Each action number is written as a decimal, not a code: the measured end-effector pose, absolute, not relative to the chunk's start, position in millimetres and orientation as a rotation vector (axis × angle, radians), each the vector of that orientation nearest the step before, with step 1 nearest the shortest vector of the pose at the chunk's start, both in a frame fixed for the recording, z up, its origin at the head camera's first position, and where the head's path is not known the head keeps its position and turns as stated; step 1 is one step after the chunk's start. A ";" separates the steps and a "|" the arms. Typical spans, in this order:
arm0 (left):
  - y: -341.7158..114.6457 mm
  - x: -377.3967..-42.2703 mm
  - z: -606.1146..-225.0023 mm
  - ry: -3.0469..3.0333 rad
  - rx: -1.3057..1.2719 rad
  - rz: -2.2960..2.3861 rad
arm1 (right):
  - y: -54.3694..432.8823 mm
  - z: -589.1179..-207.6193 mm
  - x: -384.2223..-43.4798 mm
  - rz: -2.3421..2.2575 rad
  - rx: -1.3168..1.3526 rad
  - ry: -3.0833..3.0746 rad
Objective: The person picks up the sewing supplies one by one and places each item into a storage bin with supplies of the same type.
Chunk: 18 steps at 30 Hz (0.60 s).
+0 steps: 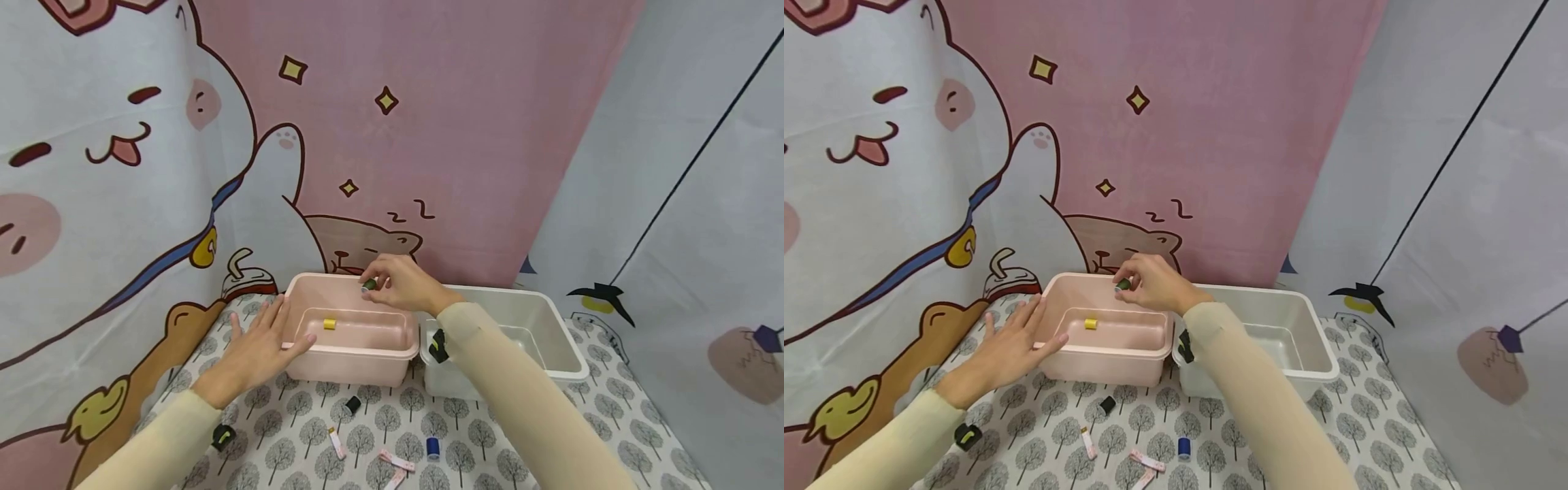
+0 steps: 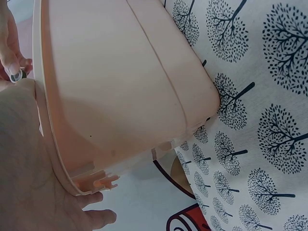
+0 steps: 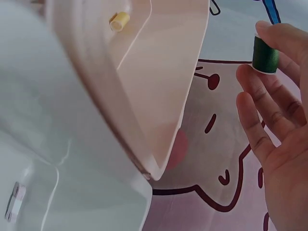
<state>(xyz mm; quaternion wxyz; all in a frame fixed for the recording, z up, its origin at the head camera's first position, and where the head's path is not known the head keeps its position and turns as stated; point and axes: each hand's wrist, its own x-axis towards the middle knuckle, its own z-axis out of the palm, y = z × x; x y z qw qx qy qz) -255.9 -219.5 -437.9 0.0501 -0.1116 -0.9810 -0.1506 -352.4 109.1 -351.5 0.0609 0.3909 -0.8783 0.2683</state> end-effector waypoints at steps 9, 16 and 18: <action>-219.3 -254.4 -441.1 -3.002 -0.324 -0.465 | 96.4 -357.4 -361.9 0.797 1.164 -2.685; -219.5 -257.6 -440.1 -2.997 -0.331 -0.456 | 91.4 -359.3 -372.8 0.788 1.087 -2.723; -219.9 -258.5 -439.2 -2.997 -0.329 -0.453 | 90.2 -358.4 -374.7 0.791 1.068 -2.736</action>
